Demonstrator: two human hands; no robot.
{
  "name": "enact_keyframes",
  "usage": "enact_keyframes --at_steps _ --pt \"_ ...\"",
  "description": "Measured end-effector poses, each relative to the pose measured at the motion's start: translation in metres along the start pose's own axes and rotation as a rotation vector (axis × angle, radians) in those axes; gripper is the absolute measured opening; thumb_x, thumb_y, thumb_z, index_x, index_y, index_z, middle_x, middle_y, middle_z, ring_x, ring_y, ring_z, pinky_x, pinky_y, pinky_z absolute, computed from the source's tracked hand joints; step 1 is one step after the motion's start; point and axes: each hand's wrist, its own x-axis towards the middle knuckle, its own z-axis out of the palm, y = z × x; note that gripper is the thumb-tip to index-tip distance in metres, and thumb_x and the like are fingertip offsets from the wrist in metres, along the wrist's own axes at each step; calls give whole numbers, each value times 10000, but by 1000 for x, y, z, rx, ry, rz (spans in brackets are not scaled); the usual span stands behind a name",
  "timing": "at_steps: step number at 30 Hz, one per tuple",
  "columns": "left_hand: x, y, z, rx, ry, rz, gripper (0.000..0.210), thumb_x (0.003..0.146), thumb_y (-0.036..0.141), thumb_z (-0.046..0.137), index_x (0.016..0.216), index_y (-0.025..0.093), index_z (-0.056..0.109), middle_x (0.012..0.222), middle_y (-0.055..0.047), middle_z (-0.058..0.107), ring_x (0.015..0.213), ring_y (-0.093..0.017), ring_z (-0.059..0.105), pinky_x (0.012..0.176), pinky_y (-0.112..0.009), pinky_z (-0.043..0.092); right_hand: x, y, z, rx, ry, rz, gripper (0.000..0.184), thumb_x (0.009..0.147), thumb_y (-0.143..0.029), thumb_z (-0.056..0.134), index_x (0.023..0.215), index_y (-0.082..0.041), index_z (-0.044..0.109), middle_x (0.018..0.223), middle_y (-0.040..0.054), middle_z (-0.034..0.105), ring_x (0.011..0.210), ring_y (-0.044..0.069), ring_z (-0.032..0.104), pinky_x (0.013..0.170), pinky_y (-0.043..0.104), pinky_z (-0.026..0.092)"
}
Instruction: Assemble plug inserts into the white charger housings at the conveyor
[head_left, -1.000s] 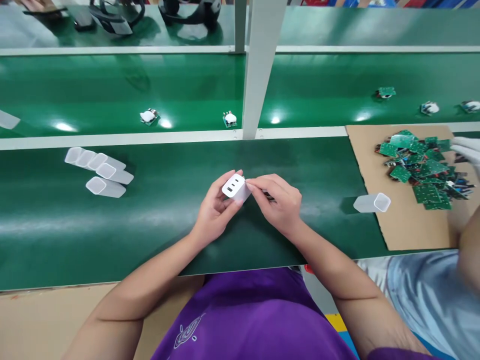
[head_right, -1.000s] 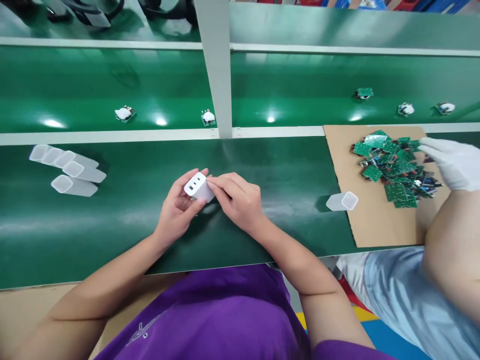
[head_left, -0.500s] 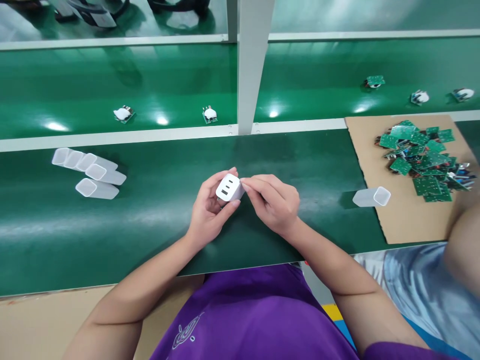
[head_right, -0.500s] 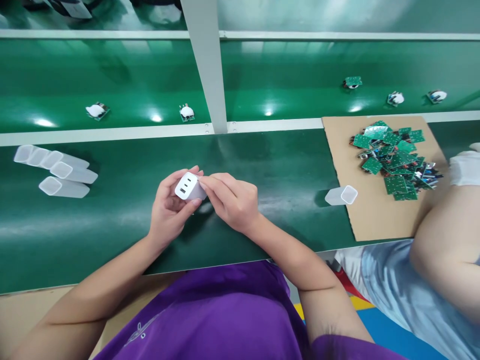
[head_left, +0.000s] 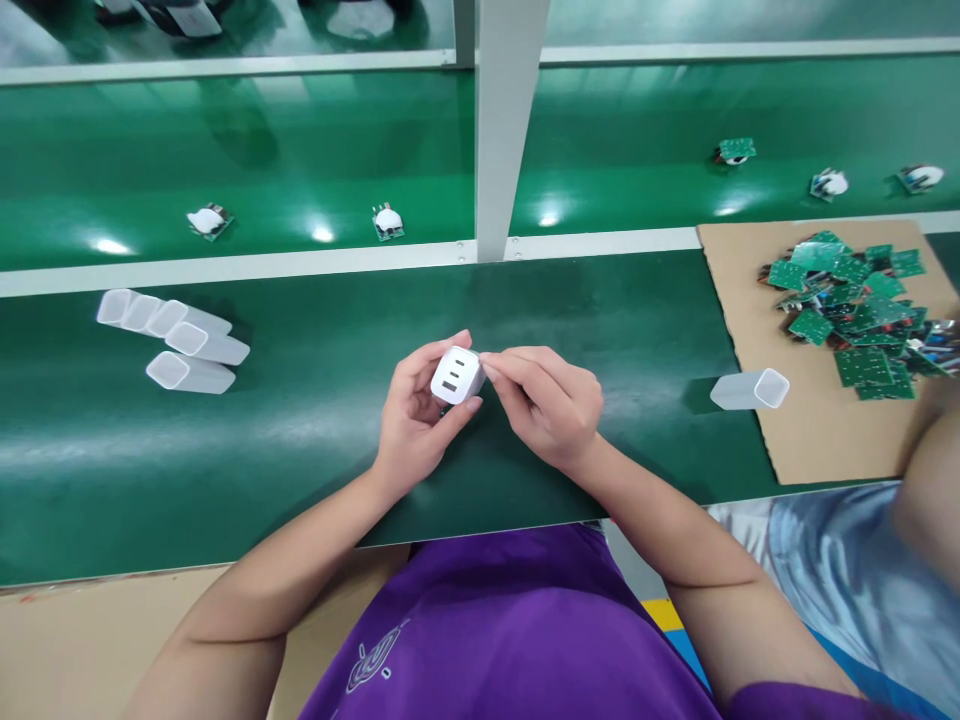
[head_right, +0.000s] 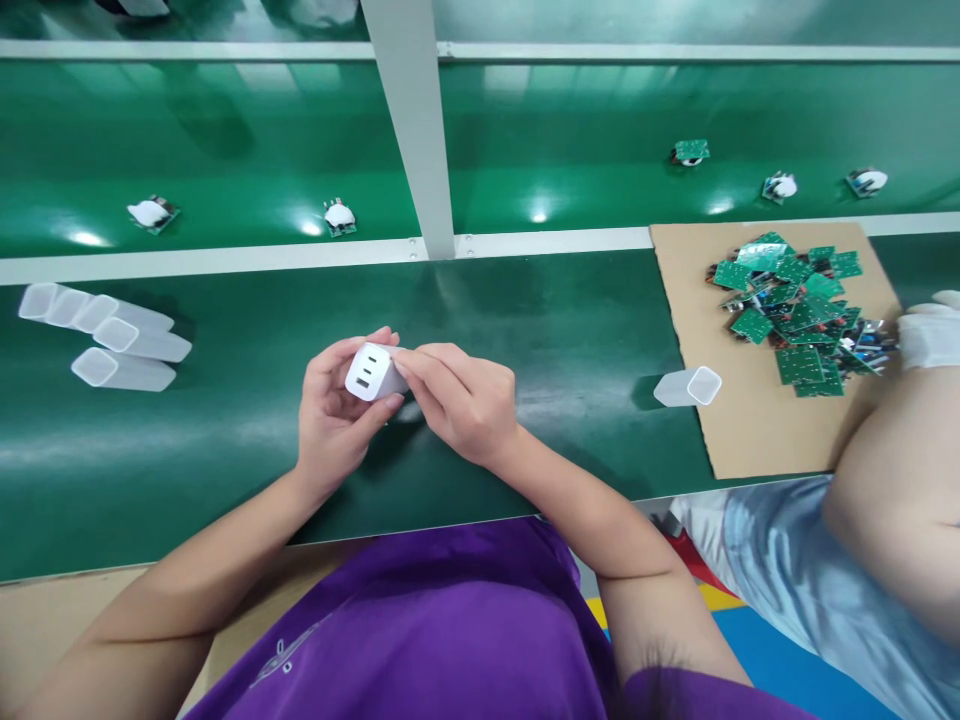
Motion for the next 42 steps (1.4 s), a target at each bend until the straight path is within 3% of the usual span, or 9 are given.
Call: enact_keyframes --at_steps 12,26,37,42 --pt "-1 -2 1 14 2 33 563 801 101 741 1277 294 512 1342 -52 610 1264 -182 583 945 -261 577 -3 -4 4 -10 1 53 135 940 -97 576 979 -185 670 899 24 725 747 118 683 623 206 544" --pt "-3 1 3 24 14 -34 533 814 172 746 1274 290 504 1328 -64 614 1249 -206 594 905 -290 599 -1 -9 5 47 10 192 134 952 -145 575 943 -227 680 867 -5 718 742 118 681 633 221 576" --pt "-3 1 4 52 52 9 532 808 190 757 1270 283 510 1325 -61 622 1228 -199 611 910 -286 602 -3 -8 4 15 10 81 140 938 -123 595 991 -223 678 878 -7 726 690 102 676 584 198 563" --pt "-4 -2 0 106 57 111 567 785 161 773 1284 268 526 1303 -66 638 1199 -202 631 938 -301 591 -6 -8 3 2 -28 -22 202 931 -103 571 1071 -210 668 888 8 727 678 107 665 572 207 542"
